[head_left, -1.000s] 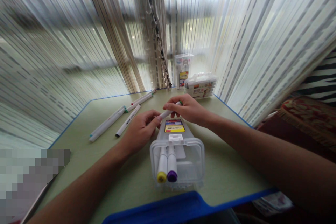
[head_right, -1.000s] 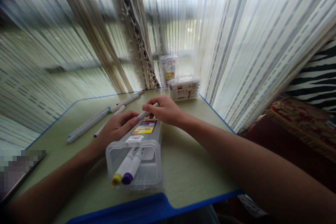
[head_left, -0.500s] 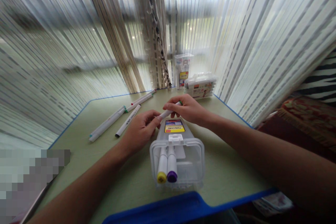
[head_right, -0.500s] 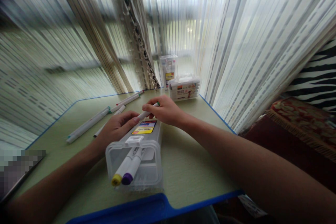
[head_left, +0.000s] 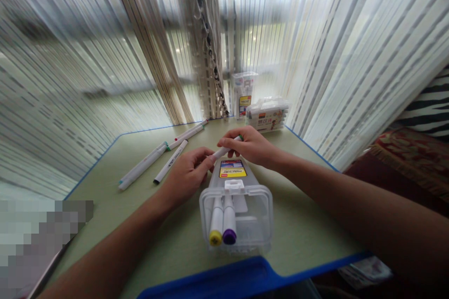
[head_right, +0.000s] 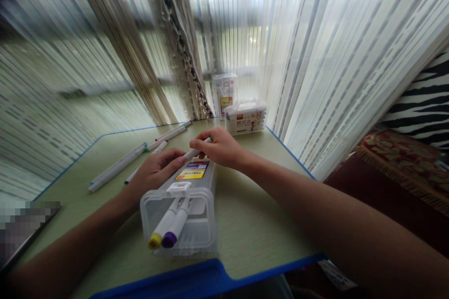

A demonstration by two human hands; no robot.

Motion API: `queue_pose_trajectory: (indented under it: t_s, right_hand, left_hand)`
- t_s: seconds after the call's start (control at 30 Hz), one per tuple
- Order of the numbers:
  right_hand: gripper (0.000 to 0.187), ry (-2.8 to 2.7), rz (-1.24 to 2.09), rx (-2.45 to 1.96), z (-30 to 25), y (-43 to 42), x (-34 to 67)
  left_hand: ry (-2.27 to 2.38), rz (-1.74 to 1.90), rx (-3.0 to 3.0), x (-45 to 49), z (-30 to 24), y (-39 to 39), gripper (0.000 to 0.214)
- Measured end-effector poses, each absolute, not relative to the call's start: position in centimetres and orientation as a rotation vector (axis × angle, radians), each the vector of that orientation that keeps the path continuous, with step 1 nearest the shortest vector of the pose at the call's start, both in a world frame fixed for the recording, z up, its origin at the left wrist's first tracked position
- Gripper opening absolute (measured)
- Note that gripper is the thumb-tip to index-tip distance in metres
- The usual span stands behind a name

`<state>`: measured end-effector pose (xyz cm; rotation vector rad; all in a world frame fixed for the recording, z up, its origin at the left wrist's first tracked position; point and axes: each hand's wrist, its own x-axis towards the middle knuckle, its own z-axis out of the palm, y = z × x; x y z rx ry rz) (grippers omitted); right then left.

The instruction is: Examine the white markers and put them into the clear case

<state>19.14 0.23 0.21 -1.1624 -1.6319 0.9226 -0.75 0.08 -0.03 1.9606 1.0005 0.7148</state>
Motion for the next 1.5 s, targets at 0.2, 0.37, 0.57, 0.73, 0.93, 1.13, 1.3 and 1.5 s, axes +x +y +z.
queue_pose_trajectory:
  t_s: [0.2, 0.37, 0.57, 0.73, 0.93, 1.13, 1.3, 1.5]
  right_hand:
    - [0.019, -1.619, 0.946, -1.166, 0.29, 0.17, 19.06]
    - [0.018, -1.610, 0.947, -1.156, 0.33, 0.15, 19.09]
    - [0.022, -1.592, 0.931, -1.076, 0.36, -0.05, 19.05]
    - [0.021, -1.563, 0.926, -1.010, 0.40, -0.25, 19.04]
    - [0.024, -1.498, 0.968, -0.960, 0.20, -0.11, 19.03]
    - [0.026, -1.460, 0.929, -0.901, 0.15, -0.06, 19.04]
    - [0.035, -1.416, 0.923, -0.920, 0.35, -0.18, 19.00]
    - [0.036, -1.306, 1.035, -0.890, 0.50, -0.20, 19.08]
  left_hand:
    - [0.998, 0.710, 1.968, -0.81, -0.15, 0.17, 0.033]
    - [0.985, 0.719, 1.953, -0.81, -0.13, 0.14, 0.034]
    - [0.972, 0.772, 2.011, -0.94, -0.19, 0.22, 0.031]
    - [0.965, 0.819, 2.001, -0.91, -0.18, 0.09, 0.032]
    - [0.967, 0.849, 2.001, -0.97, -0.23, 0.02, 0.031]
    - [1.006, 0.957, 2.018, -1.07, -0.08, -0.19, 0.030]
    - [0.990, 1.043, 1.946, -0.97, 0.03, -0.29, 0.035]
    - [1.027, 1.090, 1.926, -0.88, 0.44, -0.42, 0.034]
